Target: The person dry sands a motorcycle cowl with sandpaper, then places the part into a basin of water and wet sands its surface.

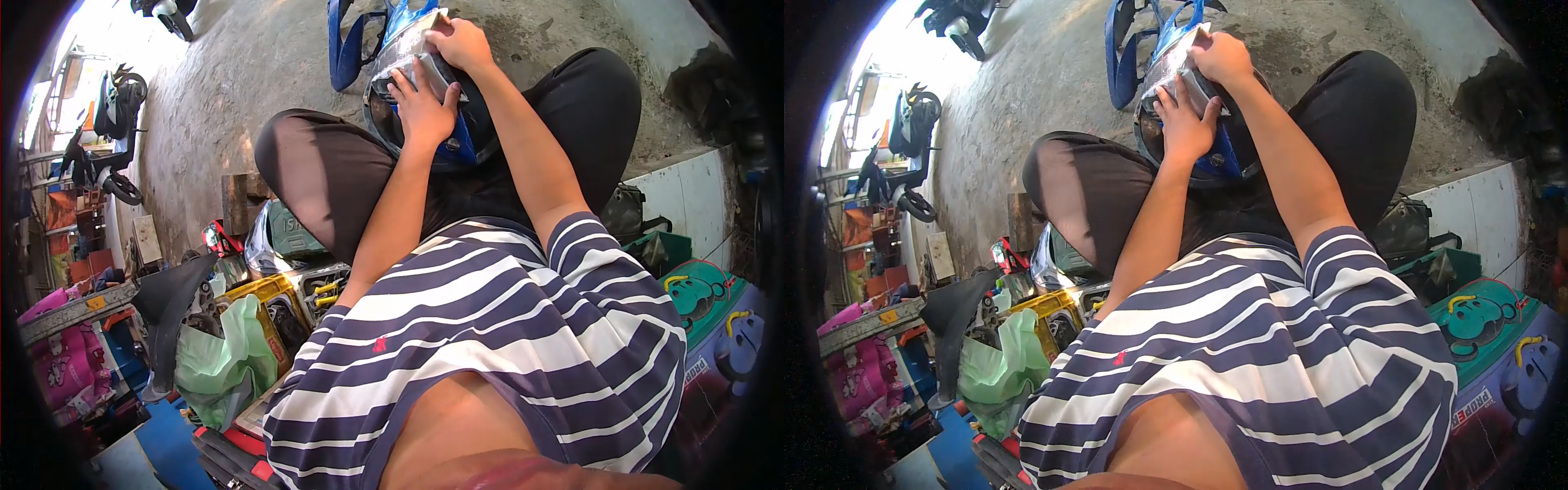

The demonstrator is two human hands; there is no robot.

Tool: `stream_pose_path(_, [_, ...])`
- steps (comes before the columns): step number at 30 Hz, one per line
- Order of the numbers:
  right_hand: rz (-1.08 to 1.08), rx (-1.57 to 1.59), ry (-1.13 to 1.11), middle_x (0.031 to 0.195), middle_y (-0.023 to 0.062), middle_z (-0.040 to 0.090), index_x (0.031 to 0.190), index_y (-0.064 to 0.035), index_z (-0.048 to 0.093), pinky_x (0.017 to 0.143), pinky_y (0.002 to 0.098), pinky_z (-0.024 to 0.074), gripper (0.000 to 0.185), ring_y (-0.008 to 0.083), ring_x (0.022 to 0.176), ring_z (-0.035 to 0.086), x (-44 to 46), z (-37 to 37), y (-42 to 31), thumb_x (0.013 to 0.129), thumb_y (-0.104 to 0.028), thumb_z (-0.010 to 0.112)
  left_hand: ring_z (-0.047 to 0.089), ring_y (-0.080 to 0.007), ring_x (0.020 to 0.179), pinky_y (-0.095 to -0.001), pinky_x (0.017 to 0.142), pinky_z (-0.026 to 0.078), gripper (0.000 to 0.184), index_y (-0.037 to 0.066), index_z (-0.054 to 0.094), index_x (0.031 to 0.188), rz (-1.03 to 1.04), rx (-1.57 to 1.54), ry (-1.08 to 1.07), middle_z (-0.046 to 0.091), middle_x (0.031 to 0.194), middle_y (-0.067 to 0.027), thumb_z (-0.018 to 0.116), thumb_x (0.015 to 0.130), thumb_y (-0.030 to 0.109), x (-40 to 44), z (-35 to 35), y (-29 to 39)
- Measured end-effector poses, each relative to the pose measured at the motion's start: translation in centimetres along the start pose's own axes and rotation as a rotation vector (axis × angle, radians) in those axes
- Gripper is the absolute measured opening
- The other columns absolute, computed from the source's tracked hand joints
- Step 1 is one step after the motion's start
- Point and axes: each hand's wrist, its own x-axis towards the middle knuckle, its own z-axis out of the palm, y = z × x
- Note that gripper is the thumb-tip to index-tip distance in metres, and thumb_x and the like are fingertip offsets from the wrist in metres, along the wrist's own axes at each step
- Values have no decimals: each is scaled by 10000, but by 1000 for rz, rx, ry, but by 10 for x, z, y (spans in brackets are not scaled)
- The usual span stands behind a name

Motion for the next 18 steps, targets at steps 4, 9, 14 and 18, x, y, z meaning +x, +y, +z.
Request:
stream_pose_path(4, [-2,18,-163,1174,212,760,1224,-26,732,959,450,575,602,366,1106,737,6,-4,2,826,-475,783,182,-668,1502,-639,1206,312,1010,78,162,1691,-10,0,-5,120,1663,-425,646,975,600,0,0,1])
stream_pose_path(9, [-9,-62,92,1199,218,754,1237,-41,739,956,436,574,632,368,1104,734,-3,0,-3,800,-489,820,188,-664,1502,-636,1202,322,1009,82,162,1691,-23,-1,-19,115,1667,-417,647,974,601,1,-1,1])
stream_pose_path(14, [-30,-45,-132,1178,208,757,1211,-34,732,958,470,571,545,382,1115,724,-5,-7,-5,862,-451,771,201,-667,1495,-638,1196,330,999,74,173,1687,7,12,8,125,1663,-420,644,979,597,-1,2,-1])
stream_pose_path(18, [-17,-89,11,1179,224,751,1234,-33,717,963,478,569,564,398,1132,715,-17,-6,-17,866,-457,769,206,-673,1490,-638,1193,335,994,62,184,1683,11,23,9,134,1653,-433,645,979,592,0,1,-1])
